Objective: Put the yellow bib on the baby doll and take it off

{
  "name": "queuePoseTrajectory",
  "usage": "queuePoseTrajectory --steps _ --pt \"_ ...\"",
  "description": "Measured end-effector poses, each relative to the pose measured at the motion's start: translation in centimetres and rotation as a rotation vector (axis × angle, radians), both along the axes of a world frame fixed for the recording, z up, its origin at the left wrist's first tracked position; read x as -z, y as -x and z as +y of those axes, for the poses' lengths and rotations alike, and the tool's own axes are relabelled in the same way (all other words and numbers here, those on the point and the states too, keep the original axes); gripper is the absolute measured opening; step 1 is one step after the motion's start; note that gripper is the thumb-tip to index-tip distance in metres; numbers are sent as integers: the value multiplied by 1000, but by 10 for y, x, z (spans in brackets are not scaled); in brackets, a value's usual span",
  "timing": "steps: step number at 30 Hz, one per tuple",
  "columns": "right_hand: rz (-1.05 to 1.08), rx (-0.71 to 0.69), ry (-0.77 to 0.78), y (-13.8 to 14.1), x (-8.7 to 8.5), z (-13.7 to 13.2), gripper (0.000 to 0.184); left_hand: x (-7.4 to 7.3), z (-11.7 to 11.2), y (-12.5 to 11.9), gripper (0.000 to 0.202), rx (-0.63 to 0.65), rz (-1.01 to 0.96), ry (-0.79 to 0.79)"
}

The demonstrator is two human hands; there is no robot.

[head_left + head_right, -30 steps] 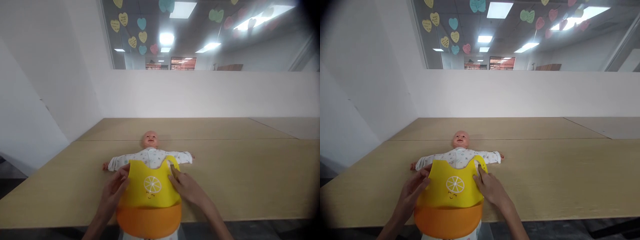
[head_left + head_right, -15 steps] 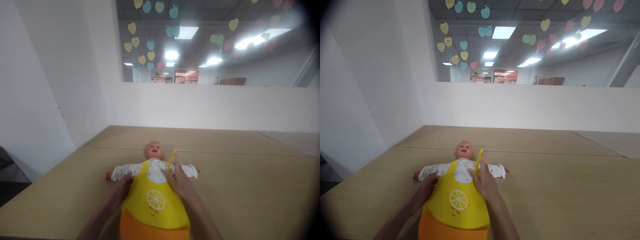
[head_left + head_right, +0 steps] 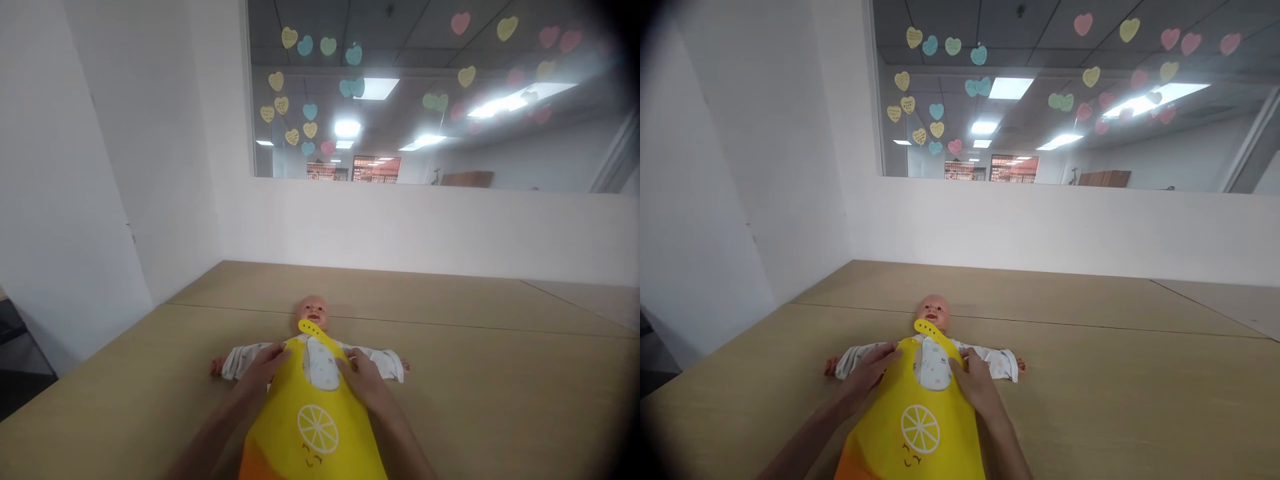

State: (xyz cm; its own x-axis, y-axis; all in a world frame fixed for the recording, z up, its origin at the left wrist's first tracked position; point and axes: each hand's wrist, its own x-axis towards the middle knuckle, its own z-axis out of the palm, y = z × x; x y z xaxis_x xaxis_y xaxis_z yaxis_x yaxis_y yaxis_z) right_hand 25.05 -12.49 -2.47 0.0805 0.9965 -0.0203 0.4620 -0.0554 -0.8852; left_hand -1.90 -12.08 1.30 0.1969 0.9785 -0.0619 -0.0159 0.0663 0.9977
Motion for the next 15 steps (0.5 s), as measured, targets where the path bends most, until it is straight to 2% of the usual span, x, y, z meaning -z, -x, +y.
queuePoseTrajectory --steps 2,5,11,15 --pt "101 13 27 1 -7 0 46 -5 -2 -5 49 7 -21 -34" --pt "292 -18 -11 6 -25 -4 41 -17 -7 -13 46 -57 -67 -83" --pt "413 -80 -212 17 -81 -10 16 -53 -16 -23 41 -167 -47 -250" --pt "560 -50 -217 18 -108 3 20 -74 -9 -21 38 -258 -63 -353"
